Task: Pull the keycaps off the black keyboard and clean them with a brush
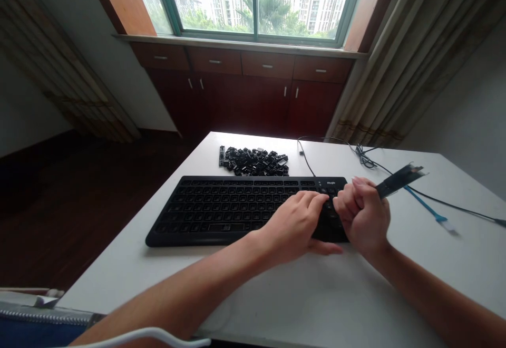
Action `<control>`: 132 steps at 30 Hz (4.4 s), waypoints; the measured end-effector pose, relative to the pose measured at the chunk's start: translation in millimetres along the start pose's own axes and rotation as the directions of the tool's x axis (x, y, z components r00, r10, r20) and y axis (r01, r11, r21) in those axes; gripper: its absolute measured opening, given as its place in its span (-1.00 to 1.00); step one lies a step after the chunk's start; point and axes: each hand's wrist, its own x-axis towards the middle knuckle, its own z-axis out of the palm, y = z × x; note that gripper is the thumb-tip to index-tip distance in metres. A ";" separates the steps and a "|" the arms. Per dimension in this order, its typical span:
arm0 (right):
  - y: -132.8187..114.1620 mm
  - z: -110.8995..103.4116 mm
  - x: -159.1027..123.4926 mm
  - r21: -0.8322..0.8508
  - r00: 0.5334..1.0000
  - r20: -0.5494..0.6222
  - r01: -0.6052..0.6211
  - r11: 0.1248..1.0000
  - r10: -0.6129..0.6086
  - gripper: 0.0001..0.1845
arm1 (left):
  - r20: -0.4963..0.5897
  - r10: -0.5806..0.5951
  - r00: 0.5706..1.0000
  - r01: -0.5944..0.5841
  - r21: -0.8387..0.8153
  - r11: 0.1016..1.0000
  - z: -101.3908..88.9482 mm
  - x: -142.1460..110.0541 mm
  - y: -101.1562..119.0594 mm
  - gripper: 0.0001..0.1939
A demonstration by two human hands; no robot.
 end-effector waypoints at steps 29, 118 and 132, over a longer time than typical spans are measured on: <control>-6.8 -6.6 16.1 -0.106 0.986 0.063 -0.150 0.983 0.157 -0.70 | -0.326 -0.236 0.915 0.352 0.362 0.863 -73.6 0.1 -91.6 -0.76; -3.8 -14.3 16.7 -0.117 0.970 0.181 -0.141 0.983 0.160 -0.74 | -0.177 0.079 0.981 -0.068 0.069 0.995 -23.9 -0.9 -10.1 -0.73; -9.1 -9.7 13.3 -0.063 0.941 0.247 -0.222 0.973 0.230 -0.71 | -0.220 0.101 0.970 -0.091 0.056 0.994 -21.7 0.6 -12.2 -0.80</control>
